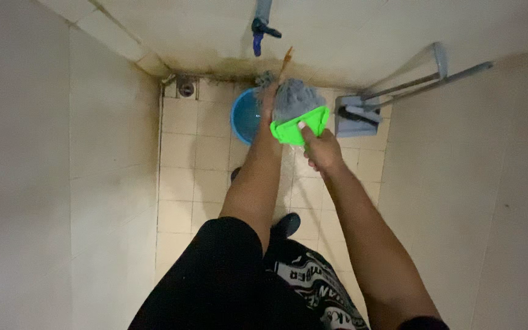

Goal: The person mops a tiled floor in a small room. They dip a mop into a blue bucket, wring it out, and then mop the floor in a systematic manner.

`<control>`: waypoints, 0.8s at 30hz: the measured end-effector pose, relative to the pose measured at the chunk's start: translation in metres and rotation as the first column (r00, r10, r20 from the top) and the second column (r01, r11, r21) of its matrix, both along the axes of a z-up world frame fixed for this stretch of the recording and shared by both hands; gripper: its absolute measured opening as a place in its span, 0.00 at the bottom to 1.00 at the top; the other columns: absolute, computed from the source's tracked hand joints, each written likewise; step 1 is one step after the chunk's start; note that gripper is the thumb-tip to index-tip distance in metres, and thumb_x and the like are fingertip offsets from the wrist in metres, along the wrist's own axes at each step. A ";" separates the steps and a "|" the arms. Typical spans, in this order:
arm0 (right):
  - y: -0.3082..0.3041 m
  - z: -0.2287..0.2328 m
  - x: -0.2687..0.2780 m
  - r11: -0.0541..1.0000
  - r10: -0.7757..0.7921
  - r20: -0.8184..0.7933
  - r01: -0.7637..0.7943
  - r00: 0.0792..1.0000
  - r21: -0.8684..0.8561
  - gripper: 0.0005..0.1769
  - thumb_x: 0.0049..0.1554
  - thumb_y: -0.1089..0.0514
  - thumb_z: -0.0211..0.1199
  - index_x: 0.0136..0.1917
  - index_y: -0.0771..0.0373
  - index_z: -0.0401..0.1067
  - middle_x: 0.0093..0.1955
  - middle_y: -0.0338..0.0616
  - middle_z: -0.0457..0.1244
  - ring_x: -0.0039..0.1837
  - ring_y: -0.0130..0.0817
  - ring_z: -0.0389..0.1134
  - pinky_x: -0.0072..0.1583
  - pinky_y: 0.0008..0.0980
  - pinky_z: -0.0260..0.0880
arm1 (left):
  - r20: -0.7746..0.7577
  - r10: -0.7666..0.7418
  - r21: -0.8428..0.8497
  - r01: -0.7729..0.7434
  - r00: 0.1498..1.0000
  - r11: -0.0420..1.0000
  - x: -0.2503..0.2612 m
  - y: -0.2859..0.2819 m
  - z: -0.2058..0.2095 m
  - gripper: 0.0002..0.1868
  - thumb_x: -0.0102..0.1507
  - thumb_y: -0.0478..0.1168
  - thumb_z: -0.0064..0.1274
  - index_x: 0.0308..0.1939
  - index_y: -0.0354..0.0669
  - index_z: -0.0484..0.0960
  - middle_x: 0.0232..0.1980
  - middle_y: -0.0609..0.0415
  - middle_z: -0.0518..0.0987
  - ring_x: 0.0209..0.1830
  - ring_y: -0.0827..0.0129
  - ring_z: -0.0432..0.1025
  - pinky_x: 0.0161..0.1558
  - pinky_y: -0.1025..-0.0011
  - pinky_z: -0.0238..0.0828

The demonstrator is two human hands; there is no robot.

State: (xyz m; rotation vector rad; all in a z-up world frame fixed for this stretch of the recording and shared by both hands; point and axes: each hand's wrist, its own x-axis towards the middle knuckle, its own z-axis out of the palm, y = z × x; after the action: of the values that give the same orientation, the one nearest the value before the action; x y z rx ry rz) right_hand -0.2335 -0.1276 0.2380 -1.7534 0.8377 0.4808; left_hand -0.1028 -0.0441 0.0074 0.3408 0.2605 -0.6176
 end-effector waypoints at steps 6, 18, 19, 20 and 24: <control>-0.003 0.024 0.000 0.975 0.123 -0.049 -0.130 0.991 -0.180 0.38 0.55 0.27 0.61 0.40 0.68 0.68 0.27 0.45 0.62 0.24 0.31 0.61 0.27 0.34 0.62 | -0.038 -0.063 0.057 0.065 0.997 0.996 0.024 -0.001 -0.022 0.23 0.63 0.54 0.53 0.39 0.33 0.84 0.37 0.44 0.84 0.34 0.53 0.79 0.44 0.57 0.79; -0.002 0.038 -0.012 0.959 0.175 -0.060 -0.184 0.983 -0.214 0.35 0.53 0.29 0.61 0.32 0.65 0.69 0.24 0.44 0.61 0.25 0.32 0.63 0.30 0.35 0.64 | -0.091 0.009 0.189 0.008 0.996 0.982 0.073 0.009 -0.074 0.22 0.60 0.49 0.65 0.43 0.31 0.84 0.39 0.44 0.83 0.34 0.55 0.77 0.40 0.59 0.76; -0.003 0.039 -0.013 0.953 0.188 -0.083 -0.202 0.979 -0.225 0.36 0.54 0.28 0.61 0.31 0.65 0.69 0.24 0.44 0.61 0.25 0.33 0.63 0.30 0.36 0.65 | -0.106 0.019 0.154 -0.002 0.994 0.988 0.075 0.009 -0.073 0.22 0.58 0.48 0.67 0.44 0.31 0.83 0.40 0.45 0.83 0.35 0.55 0.78 0.42 0.59 0.76; -0.005 0.039 -0.014 0.947 0.201 -0.107 -0.221 0.974 -0.235 0.37 0.54 0.28 0.61 0.31 0.66 0.68 0.24 0.44 0.61 0.25 0.33 0.63 0.31 0.36 0.65 | -0.123 0.028 0.119 -0.013 0.992 0.993 0.076 0.009 -0.071 0.23 0.57 0.47 0.69 0.45 0.32 0.83 0.41 0.45 0.84 0.37 0.55 0.78 0.44 0.58 0.77; -0.008 0.028 -0.014 0.898 0.263 -0.206 -0.317 0.942 -0.303 0.38 0.55 0.26 0.59 0.31 0.65 0.70 0.26 0.47 0.63 0.28 0.36 0.65 0.34 0.39 0.68 | -0.344 0.241 0.730 0.097 0.908 0.677 0.070 0.014 -0.063 0.52 0.56 0.49 0.76 0.51 0.36 0.40 0.44 0.47 0.78 0.44 0.56 0.75 0.52 0.57 0.74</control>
State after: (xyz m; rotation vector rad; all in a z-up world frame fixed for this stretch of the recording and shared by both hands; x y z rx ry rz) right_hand -0.2479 -0.1357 0.2662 -2.1943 0.8041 0.7198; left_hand -0.0328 -0.0298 -0.0551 0.9879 0.9559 -0.4707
